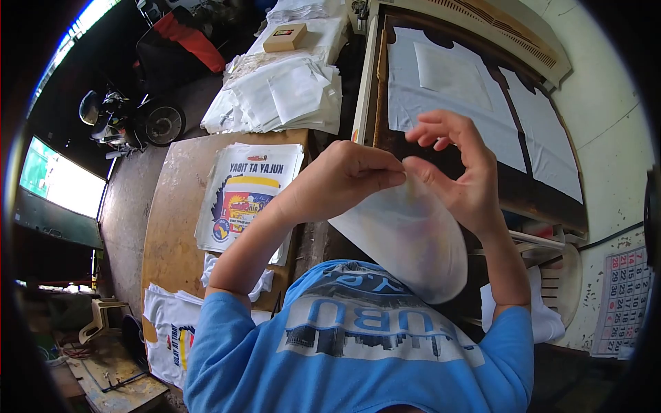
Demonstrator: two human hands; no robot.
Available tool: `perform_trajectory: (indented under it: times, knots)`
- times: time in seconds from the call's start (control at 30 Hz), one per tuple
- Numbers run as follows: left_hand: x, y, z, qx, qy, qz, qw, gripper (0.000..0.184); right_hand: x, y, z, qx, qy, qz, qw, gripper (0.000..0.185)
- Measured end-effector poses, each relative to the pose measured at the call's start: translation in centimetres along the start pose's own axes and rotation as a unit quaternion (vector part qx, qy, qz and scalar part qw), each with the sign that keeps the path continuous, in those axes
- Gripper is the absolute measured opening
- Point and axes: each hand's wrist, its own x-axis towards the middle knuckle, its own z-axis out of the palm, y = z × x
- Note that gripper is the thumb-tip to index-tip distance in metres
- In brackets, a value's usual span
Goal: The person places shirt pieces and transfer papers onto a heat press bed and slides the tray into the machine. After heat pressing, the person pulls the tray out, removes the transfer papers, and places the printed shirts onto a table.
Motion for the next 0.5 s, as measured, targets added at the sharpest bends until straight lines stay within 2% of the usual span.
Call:
perform_trajectory:
  times: [0.07, 0.1, 0.17, 0.2, 0.27, 0.3, 0.37, 0.5]
  knots:
    - [0.0, 0.0, 0.0, -0.006, 0.007, 0.010, 1.000, 0.016, -0.1, 0.4, 0.4, 0.098, 0.022, 0.063, 0.993, 0.019]
    - [-0.1, -0.1, 0.0, -0.014, 0.016, 0.018, 1.000, 0.017, -0.1, 0.3, 0.2, 0.098, 0.023, 0.063, 0.993, 0.019]
    - [-0.2, -0.3, -0.1, -0.013, 0.016, 0.009, 1.000, 0.016, -0.2, -0.1, -0.4, 0.155, -0.070, 0.190, 0.967, 0.014]
    - [-0.3, -0.4, -0.2, -0.014, 0.016, 0.000, 1.000, 0.015, -0.5, 0.1, -0.4, 0.155, -0.070, 0.190, 0.967, 0.014]
    - [-0.3, -0.9, -0.4, -0.039, 0.026, -0.006, 0.999, 0.015, -0.9, 0.8, -0.1, -0.021, 0.040, -0.016, 0.999, 0.011]
    - [-0.3, -1.1, -0.5, -0.065, 0.035, -0.012, 0.997, 0.015, -0.8, 0.6, -0.3, -0.021, 0.039, -0.017, 0.999, 0.011]
    - [-0.4, -1.0, -0.7, -0.051, 0.033, -0.006, 0.998, 0.015, -0.6, 0.1, -0.6, -0.101, -0.025, -0.163, 0.981, 0.010]
    - [-0.5, 0.1, -0.5, 0.010, 0.037, -0.007, 0.999, 0.016, -1.1, 0.3, 0.4, -0.085, -0.031, -0.126, 0.988, 0.016]
